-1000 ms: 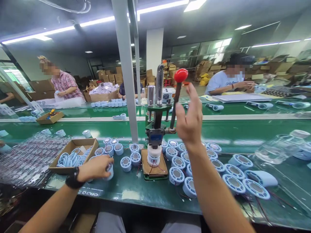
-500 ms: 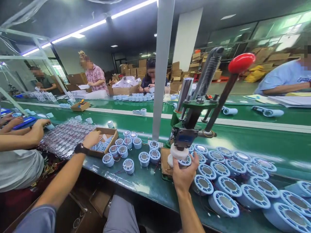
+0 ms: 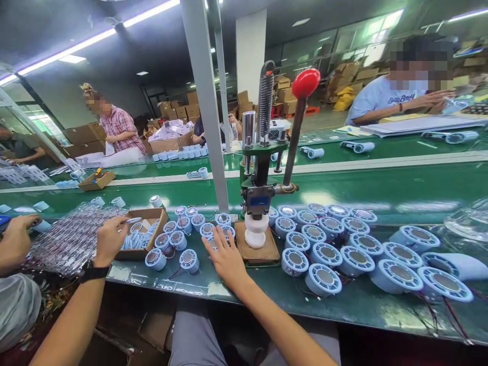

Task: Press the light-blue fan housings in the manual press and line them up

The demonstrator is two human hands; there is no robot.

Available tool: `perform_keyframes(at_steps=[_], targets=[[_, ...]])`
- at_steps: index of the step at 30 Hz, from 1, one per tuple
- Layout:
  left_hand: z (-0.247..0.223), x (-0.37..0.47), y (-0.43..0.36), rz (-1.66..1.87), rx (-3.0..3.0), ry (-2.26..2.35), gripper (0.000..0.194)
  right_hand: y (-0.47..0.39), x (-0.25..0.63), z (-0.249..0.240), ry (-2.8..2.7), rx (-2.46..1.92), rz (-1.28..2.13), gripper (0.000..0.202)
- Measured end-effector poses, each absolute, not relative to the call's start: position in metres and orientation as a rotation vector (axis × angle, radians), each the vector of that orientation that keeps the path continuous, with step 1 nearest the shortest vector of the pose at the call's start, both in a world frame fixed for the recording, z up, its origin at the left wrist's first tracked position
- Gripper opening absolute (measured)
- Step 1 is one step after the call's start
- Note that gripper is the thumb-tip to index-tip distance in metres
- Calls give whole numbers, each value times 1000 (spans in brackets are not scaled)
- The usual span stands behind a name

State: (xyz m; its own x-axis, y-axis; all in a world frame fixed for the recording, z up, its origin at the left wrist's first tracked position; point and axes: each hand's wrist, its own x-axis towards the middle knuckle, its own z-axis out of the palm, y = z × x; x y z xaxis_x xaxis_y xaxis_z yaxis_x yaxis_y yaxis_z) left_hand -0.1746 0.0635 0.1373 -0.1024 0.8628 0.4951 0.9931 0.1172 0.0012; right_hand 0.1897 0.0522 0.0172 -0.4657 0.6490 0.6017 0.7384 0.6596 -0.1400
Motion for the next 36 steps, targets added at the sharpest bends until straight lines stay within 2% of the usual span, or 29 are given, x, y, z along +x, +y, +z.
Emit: perform_keyframes(at_steps=[4,8,12,15,18,23,25,29,33,36], targets=[[127,-130,38,-1020,-1924,-1639,24,33,144,23,-2332,-938,-117,63],[83,-81,20,-1176,-2160,-1505,20,4,136,15,-2373,-892,67,50],[24,-40,-1,-1028,-2511,-1561,32,-22,189,3,-2188,-978,282,21],[4,-22,-9,-833,-2654,-1697,47,-30,230,-4,-1990,-1063,347,9],[7,-15,-8,-820,-2682,-1824,48,-30,249,-9,-1838,-1105,377,10],[12,-6,-4,-775,-2658,-1938,55,-29,250,-13,-1669,-1166,403,31],[11,-3,-4,-779,-2605,-1988,60,-29,249,-14,-1675,-1160,414,30],[13,-6,-7,-747,-2539,-2028,86,-29,251,-14,-1702,-1157,424,26],[15,-11,-7,-643,-2719,-1876,77,-28,251,-14,-1699,-1148,435,27],[15,-11,-4,-668,-2604,-1954,88,-28,252,-13,-1707,-1151,456,28]])
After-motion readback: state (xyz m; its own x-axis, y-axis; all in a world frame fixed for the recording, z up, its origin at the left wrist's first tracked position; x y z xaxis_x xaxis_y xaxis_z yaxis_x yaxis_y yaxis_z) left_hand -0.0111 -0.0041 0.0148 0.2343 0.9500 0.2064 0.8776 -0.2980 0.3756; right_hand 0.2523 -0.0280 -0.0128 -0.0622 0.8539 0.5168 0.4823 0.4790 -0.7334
